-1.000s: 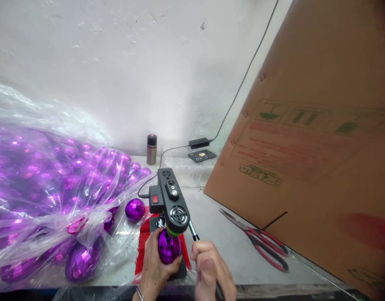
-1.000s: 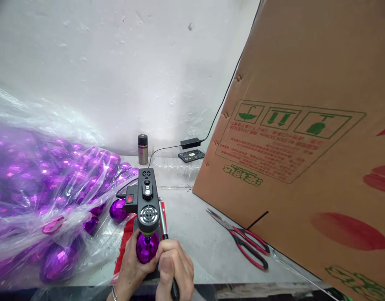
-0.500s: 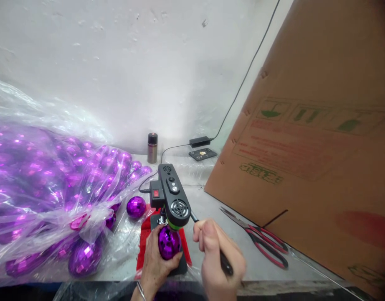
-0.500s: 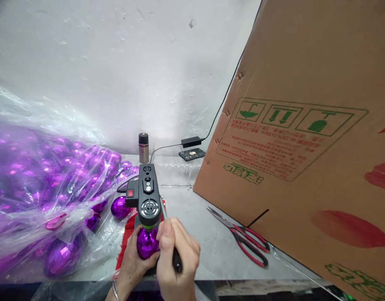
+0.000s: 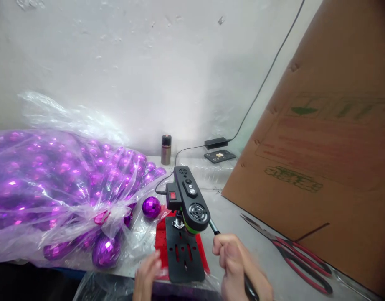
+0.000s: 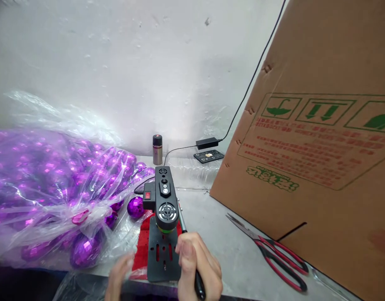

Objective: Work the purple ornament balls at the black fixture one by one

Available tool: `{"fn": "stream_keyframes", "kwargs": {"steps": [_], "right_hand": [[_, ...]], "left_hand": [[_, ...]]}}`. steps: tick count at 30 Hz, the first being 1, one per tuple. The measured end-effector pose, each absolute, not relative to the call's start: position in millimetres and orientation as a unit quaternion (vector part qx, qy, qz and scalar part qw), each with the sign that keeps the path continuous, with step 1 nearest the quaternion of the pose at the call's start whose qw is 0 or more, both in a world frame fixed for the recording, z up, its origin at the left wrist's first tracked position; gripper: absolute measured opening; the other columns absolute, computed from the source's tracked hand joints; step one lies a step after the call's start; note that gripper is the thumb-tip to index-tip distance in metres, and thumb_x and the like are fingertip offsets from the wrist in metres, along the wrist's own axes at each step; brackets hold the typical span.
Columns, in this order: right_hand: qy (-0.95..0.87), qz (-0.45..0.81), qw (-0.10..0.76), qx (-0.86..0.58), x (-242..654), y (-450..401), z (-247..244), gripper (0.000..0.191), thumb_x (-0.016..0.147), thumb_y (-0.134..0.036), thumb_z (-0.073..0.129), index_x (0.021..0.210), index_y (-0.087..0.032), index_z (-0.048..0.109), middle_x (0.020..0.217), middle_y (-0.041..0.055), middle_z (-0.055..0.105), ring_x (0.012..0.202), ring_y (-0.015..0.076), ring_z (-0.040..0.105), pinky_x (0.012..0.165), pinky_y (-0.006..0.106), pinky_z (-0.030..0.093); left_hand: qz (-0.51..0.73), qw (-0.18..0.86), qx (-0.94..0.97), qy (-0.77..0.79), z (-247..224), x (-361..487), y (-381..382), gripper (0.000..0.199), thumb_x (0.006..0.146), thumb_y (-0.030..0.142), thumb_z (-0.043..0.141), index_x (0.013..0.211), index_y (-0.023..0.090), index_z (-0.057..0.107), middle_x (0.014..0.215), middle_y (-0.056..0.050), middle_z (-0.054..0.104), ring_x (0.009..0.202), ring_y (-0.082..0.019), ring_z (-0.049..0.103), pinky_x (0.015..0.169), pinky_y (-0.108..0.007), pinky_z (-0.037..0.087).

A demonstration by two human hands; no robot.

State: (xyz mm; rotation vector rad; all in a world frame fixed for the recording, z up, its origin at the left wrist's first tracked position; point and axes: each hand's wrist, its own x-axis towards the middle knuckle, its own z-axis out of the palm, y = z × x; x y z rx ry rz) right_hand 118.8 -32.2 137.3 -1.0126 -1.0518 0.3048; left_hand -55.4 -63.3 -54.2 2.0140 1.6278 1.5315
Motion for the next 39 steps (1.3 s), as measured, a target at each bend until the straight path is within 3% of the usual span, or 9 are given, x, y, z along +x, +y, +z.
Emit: {"fn": "stream_keyframes", "kwargs": {"steps": [3, 5, 9, 15, 19, 23, 26, 30, 39], "right_hand": [[-0.494, 0.134, 0.73, -0.453, 121, -31, 135, 0.047, 0.125, -0.039, 0.053, 0.081, -0.024, 0.054, 0.074, -0.0029, 0.056, 0.062, 0.0115, 0.048, 0.063, 0.033, 0.035], [-0.511, 0.132, 0.726, -0.44, 125, -30, 133, 0.044, 0.125, -0.034, 0.052, 0.082, -0.024, 0.054, 0.074, -0.0027, 0.056, 0.063, 0.0119, 0.049, 0.063, 0.033, 0.035], [-0.577, 0.105, 0.707, -0.395, 140, -25, 128, 0.038, 0.123, -0.019, 0.049, 0.086, -0.025, 0.054, 0.074, -0.0032, 0.057, 0.062, 0.0107, 0.049, 0.059, 0.031, 0.033], [-0.638, 0.069, 0.673, -0.368, 153, -19, 131, 0.035, 0.119, -0.01, 0.047, 0.088, -0.025, 0.055, 0.074, -0.0038, 0.058, 0.06, 0.0094, 0.053, 0.056, 0.028, 0.035], [-0.644, 0.068, 0.666, -0.369, 153, -17, 141, 0.036, 0.118, -0.007, 0.047, 0.087, -0.025, 0.053, 0.074, -0.0044, 0.055, 0.062, 0.0088, 0.055, 0.058, 0.026, 0.04], [-0.649, 0.053, 0.67, -0.357, 152, -15, 152, 0.039, 0.116, -0.005, 0.048, 0.084, -0.025, 0.048, 0.07, -0.0054, 0.05, 0.06, 0.008, 0.053, 0.055, 0.024, 0.039], [-0.649, 0.051, 0.67, -0.356, 151, -13, 157, 0.039, 0.116, -0.005, 0.048, 0.083, -0.025, 0.047, 0.069, -0.0061, 0.047, 0.059, 0.0074, 0.052, 0.055, 0.024, 0.038], [-0.654, 0.053, 0.664, -0.359, 152, -14, 159, 0.039, 0.117, -0.007, 0.047, 0.083, -0.026, 0.046, 0.069, -0.0071, 0.046, 0.058, 0.0068, 0.052, 0.056, 0.022, 0.039], [-0.656, 0.053, 0.666, -0.352, 151, -17, 156, 0.038, 0.117, -0.006, 0.047, 0.084, -0.026, 0.048, 0.069, -0.0052, 0.049, 0.059, 0.0086, 0.053, 0.055, 0.024, 0.041]], "left_hand": [[0.483, 0.081, 0.653, 0.577, -16, -78, 14, 0.042, 0.113, 0.028, 0.061, 0.153, 0.025, 0.072, 0.159, -0.018, 0.075, 0.153, -0.038, 0.071, 0.129, -0.06, 0.06], [0.426, 0.203, 0.649, 0.597, 6, -86, 63, 0.053, 0.098, 0.013, 0.064, 0.15, 0.019, 0.074, 0.172, -0.023, 0.063, 0.168, -0.043, 0.055, 0.143, -0.07, 0.04], [0.413, 0.279, 0.63, 0.595, 22, -87, 117, 0.072, 0.067, 0.008, 0.078, 0.138, 0.02, 0.079, 0.164, -0.021, 0.066, 0.163, -0.047, 0.057, 0.142, -0.069, 0.04], [0.472, 0.356, 0.503, 0.631, 33, -92, 107, 0.086, 0.071, 0.047, 0.094, 0.147, 0.017, 0.067, 0.148, -0.022, 0.072, 0.15, -0.05, 0.066, 0.135, -0.072, 0.044], [0.53, 0.472, 0.403, 0.578, 40, -92, 61, 0.093, 0.09, 0.078, 0.078, 0.159, 0.019, 0.057, 0.135, -0.018, 0.08, 0.113, -0.036, 0.084, 0.1, -0.051, 0.069], [0.57, 0.589, 0.267, 0.507, 19, -82, 17, 0.095, 0.077, 0.079, 0.095, 0.146, 0.02, 0.067, 0.116, -0.013, 0.086, 0.093, -0.032, 0.084, 0.079, -0.041, 0.068], [0.522, 0.573, 0.321, 0.544, 3, -72, 0, 0.093, 0.075, 0.082, 0.093, 0.141, 0.02, 0.072, 0.129, -0.016, 0.087, 0.115, -0.038, 0.085, 0.093, -0.045, 0.069], [0.444, 0.498, 0.471, 0.577, 9, -54, -6, 0.085, 0.079, 0.065, 0.091, 0.148, 0.019, 0.071, 0.147, -0.018, 0.084, 0.141, -0.042, 0.077, 0.125, -0.052, 0.059], [0.344, 0.409, 0.612, 0.583, 32, -35, 2, 0.088, 0.079, 0.052, 0.082, 0.158, 0.015, 0.068, 0.161, -0.026, 0.076, 0.151, -0.048, 0.072, 0.131, -0.063, 0.055]]}}
